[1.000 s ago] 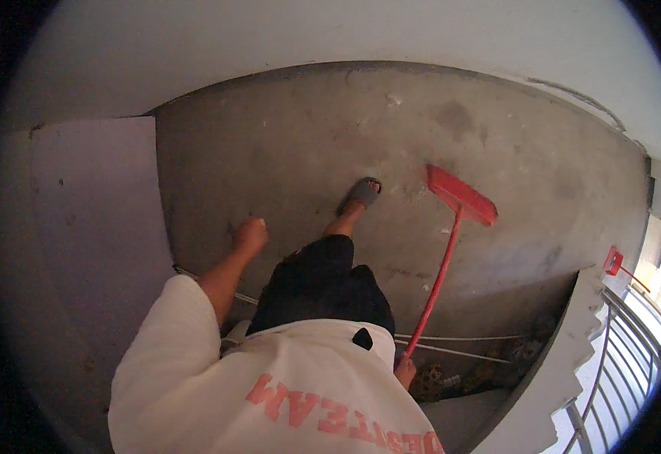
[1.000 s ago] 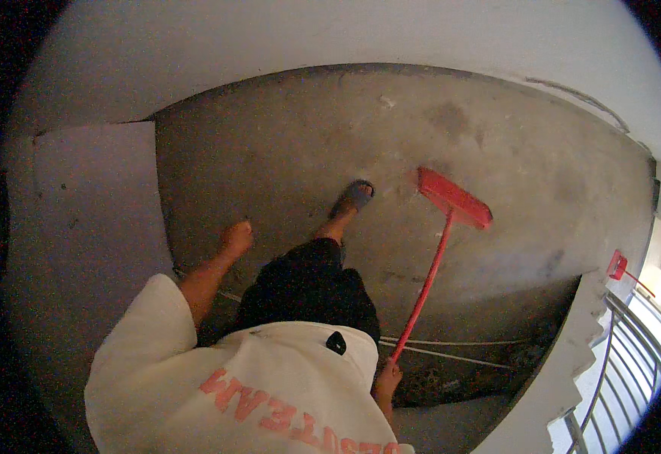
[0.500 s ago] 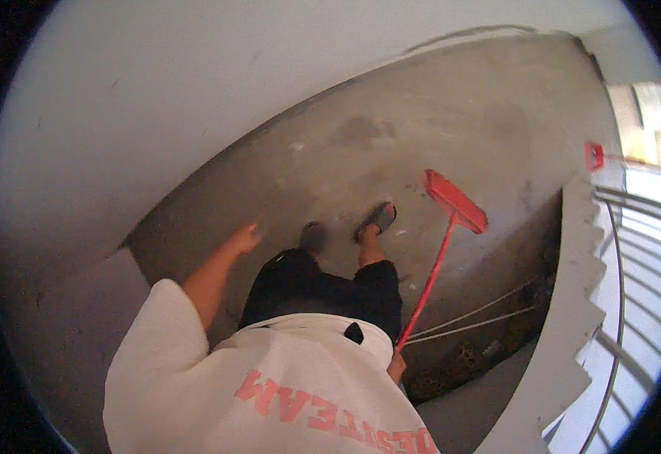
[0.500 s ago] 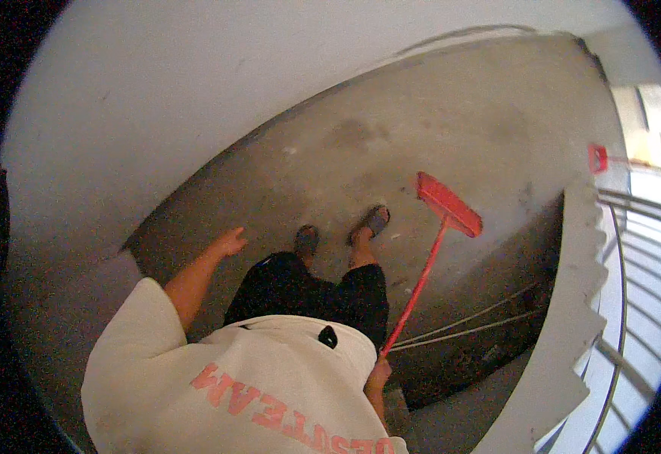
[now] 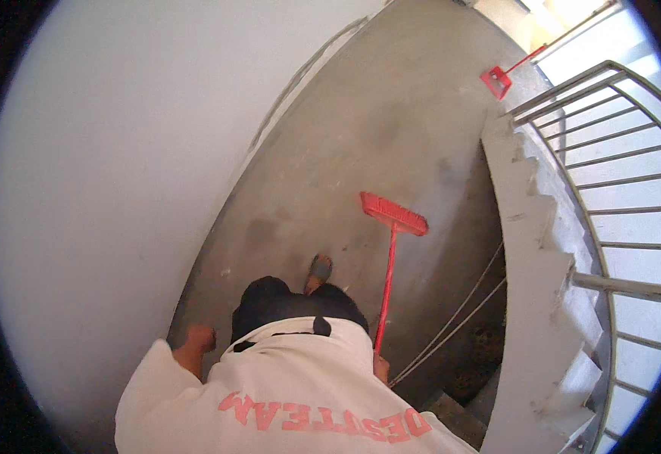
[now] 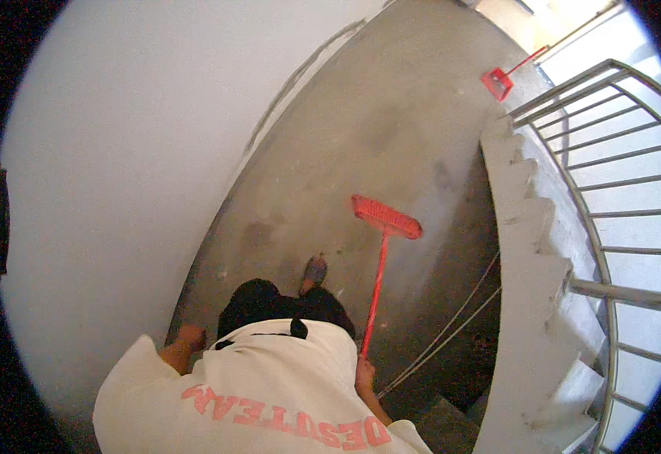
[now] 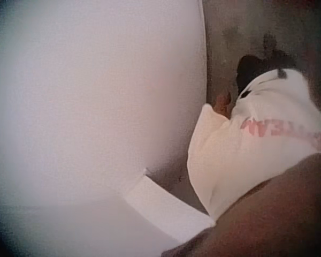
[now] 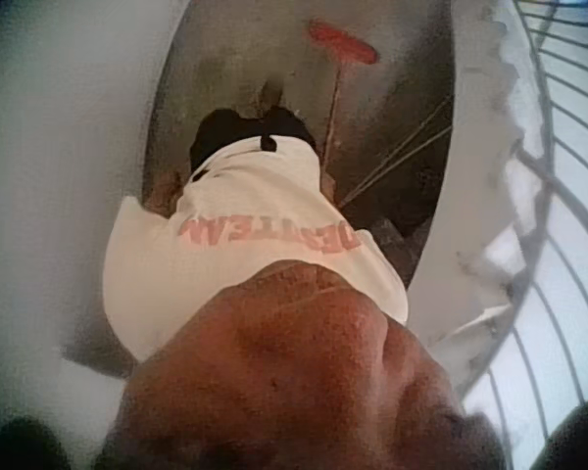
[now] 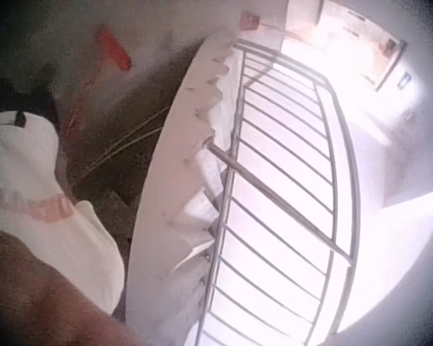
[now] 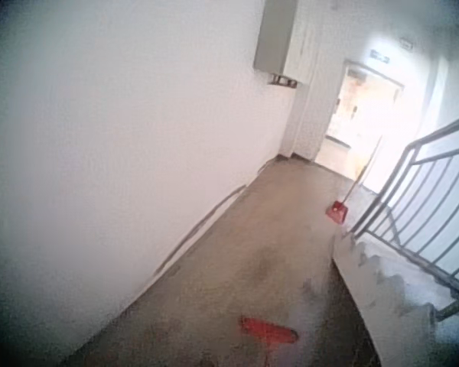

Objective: The person sweeps debris from a tiled hallway into a red dustpan using a broom, walks to a concrete stairwell landing and sweeps the surface, and uses the broom to clean a red pipe and the wall surface near the ceiling.

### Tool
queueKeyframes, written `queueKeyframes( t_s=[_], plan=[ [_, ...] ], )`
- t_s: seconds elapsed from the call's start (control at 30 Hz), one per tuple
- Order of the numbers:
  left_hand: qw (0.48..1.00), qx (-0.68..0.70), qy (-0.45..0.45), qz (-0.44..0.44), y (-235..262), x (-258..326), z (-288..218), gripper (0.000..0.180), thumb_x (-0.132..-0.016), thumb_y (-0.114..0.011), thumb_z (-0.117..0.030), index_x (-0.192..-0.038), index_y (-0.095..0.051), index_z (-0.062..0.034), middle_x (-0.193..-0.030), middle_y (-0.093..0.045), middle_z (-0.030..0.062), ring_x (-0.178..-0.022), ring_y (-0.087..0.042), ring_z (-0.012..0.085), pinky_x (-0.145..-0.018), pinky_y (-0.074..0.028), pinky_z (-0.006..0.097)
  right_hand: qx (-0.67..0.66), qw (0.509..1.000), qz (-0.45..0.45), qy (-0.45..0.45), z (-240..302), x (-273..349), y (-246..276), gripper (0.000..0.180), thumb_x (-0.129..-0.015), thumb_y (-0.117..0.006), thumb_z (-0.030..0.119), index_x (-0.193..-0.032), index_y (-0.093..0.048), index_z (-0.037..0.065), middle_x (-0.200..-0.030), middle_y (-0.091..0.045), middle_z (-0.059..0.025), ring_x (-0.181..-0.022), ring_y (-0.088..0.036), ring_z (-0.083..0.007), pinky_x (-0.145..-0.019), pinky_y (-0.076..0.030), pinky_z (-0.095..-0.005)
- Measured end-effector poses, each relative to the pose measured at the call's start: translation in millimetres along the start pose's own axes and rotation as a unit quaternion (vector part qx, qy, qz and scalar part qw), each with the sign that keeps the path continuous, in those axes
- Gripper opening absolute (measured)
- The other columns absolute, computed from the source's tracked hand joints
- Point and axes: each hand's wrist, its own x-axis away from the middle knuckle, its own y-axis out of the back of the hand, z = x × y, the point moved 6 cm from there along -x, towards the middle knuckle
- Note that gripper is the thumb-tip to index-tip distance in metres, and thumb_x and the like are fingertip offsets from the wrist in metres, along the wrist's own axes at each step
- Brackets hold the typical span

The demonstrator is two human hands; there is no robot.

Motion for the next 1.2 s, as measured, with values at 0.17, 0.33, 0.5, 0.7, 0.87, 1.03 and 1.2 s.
queueKeyframes(
  t_s=[0.17,0.33,0.5,0.7,0.87,1.03,1.2],
  plan=[
    [0.918,0.355,0.173,0.015,35.9,-61.7,-142.0,0.031,-0.088,-0.052,-0.021,-0.111,-0.067,-0.0053,-0.097,-0.068,0.0145,-0.095,-0.068,0.0283,-0.081,-0.052,0.041,-0.034,0.997,0.025,-0.064,61.7,-58.5,37.0,0.047,-0.093,-0.056,0.042,-0.081,-0.067,-0.003,-0.07,-0.062,-0.0182,-0.06,-0.056,-0.0251,-0.059,-0.043,-0.0423],
    [0.977,0.086,-0.192,0.022,11.0,-250.2,-241.9,0.028,-0.084,-0.053,-0.021,-0.099,-0.07,-0.0037,-0.088,-0.07,0.0117,-0.079,-0.067,0.0268,-0.069,-0.051,0.04,0.089,0.982,-0.047,0.158,81.6,-188.6,25.3,0.05,-0.09,-0.058,0.045,-0.075,-0.065,-0.002,-0.065,-0.062,-0.018,-0.057,-0.059,-0.0286,-0.054,-0.042,-0.0435],
    [0.995,0.016,-0.078,0.064,71.0,-352.1,-371.6,0.028,-0.08,-0.052,-0.022,-0.091,-0.071,-0.0044,-0.085,-0.069,0.018,-0.077,-0.066,0.0294,-0.067,-0.05,0.039,0.021,0.998,-0.066,-0.009,159.9,-253.6,34.5,0.047,-0.09,-0.057,0.046,-0.077,-0.068,0.002,-0.074,-0.066,-0.0215,-0.07,-0.065,-0.0366,-0.062,-0.044,-0.0481],
    [0.976,-0.04,-0.199,-0.078,159.8,-461.5,-514.1,0.021,-0.077,-0.056,-0.019,-0.083,-0.067,-0.0023,-0.08,-0.067,0.0193,-0.073,-0.065,0.0349,-0.068,-0.051,0.044,-0.08,0.989,-0.114,-0.047,254.9,-308.5,25.4,0.047,-0.092,-0.052,0.045,-0.086,-0.07,0.002,-0.081,-0.066,-0.028,-0.078,-0.065,-0.0421,-0.069,-0.047,-0.0514],
    [0.984,0.004,-0.136,-0.115,224.6,-498.3,-632.8,0.017,-0.073,-0.061,-0.017,-0.075,-0.063,-0.0002,-0.082,-0.067,0.0187,-0.078,-0.063,0.0384,-0.073,-0.05,0.044,-0.049,0.99,-0.105,0.074,331.5,-357.8,57.3,0.055,-0.093,-0.049,0.045,-0.09,-0.065,-0.007,-0.081,-0.061,-0.0348,-0.082,-0.065,-0.0486,-0.068,-0.047,-0.0535],
    [0.958,-0.154,-0.193,-0.147,234.3,-549.4,-707.0,0.023,-0.076,-0.059,-0.02,-0.079,-0.068,0.0003,-0.085,-0.068,0.0186,-0.081,-0.065,0.037,-0.075,-0.052,0.044,-0.1,0.994,-0.044,-0.024,420.8,-435.6,93.0,0.048,-0.089,-0.055,0.04,-0.093,-0.066,-0.007,-0.081,-0.064,-0.0306,-0.074,-0.068,-0.0383,-0.066,-0.05,-0.0462],
    [0.909,-0.357,-0.185,-0.108,227.4,-570.6,-765.8,0.025,-0.077,-0.057,-0.023,-0.082,-0.073,-0.004,-0.091,-0.07,0.0189,-0.09,-0.067,0.0352,-0.081,-0.054,0.043,-0.158,0.986,-0.047,0.002,494.7,-509.5,145.6,0.042,-0.089,-0.057,0.037,-0.085,-0.067,-0.004,-0.061,-0.063,-0.016,-0.059,-0.064,-0.0285,-0.059,-0.049,-0.044]
  ],
)
